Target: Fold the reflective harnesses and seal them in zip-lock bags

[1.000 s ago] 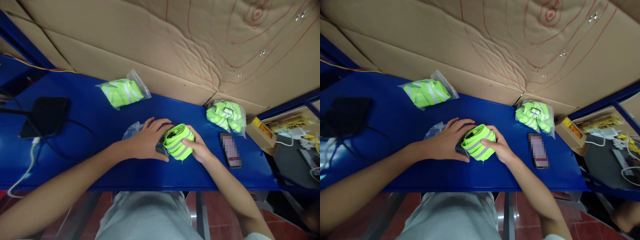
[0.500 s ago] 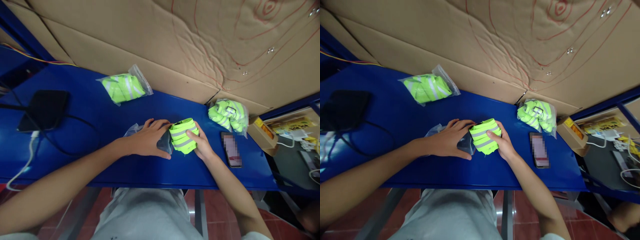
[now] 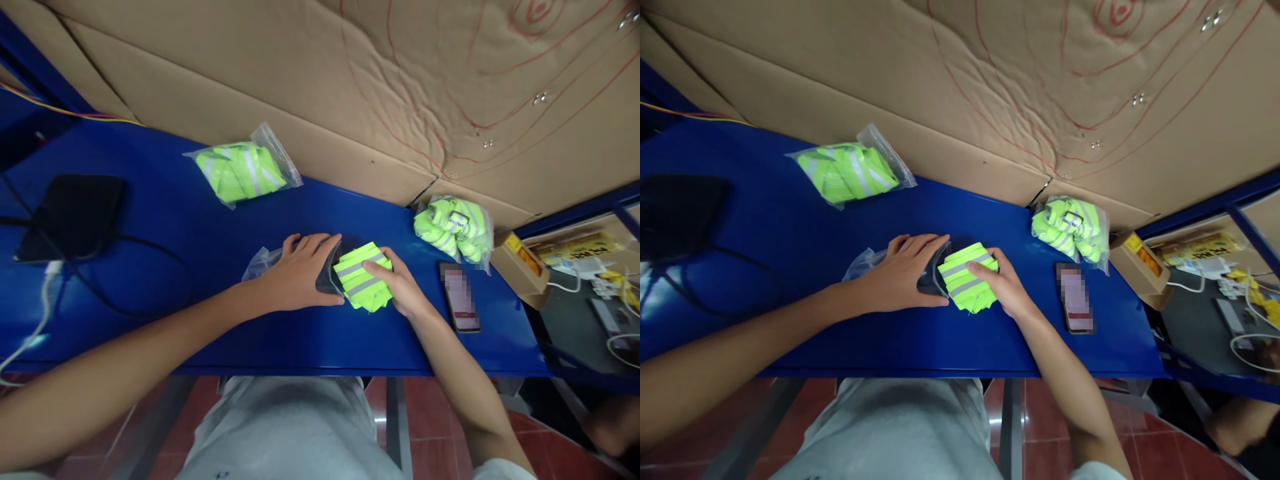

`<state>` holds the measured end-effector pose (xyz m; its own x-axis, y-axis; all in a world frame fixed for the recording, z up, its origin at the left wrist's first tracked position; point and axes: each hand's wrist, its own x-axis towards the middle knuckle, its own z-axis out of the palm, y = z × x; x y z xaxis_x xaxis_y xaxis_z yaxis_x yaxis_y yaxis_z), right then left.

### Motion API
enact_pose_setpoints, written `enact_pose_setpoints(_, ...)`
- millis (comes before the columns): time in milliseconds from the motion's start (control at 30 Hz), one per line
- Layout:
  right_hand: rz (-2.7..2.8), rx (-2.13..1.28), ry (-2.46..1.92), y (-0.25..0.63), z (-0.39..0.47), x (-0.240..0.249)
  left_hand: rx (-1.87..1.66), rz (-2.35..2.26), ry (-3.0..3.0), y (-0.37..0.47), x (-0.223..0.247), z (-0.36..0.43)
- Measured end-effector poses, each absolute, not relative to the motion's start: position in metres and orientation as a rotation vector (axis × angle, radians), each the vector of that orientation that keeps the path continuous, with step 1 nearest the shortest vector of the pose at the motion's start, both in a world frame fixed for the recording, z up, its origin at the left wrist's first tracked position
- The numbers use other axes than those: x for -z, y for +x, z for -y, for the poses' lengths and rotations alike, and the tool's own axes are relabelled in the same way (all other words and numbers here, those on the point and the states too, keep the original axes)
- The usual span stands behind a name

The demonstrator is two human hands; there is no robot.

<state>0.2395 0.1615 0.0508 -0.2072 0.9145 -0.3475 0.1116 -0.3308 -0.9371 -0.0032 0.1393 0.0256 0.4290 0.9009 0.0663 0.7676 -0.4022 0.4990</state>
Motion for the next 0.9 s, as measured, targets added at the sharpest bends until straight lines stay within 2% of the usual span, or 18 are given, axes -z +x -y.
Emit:
enact_pose_setpoints(133, 1.067, -1.781, -1.253, 0.24, -0.163, -0.052, -0.532, -1.401, 2.366, -0.007, -0.032, -0.141)
enact_pose_setpoints(233, 1.055, -1.791, -1.206, 0.24, -0.164, -0.049, -0.583, -1.372, 2.439, -0.007, -0.036, -0.142)
enact_pose_setpoints(367, 1.296, -1.689, -1.247, 0.239, -0.164, -0.046, -0.561, -1.362, 2.544, -0.008, -0.036, -0.141)
enact_pose_setpoints(567, 1.775, -1.444, -1.265, 0.238, -0.16, -0.052, -0.337, -1.356, 2.517, -0.015, -0.02, -0.142)
enact_pose_setpoints(900, 1.928, -1.512, -1.427, 0.237, -0.159, -0.061, -0.235, -1.18, 2.535, -0.016, -0.013, -0.148)
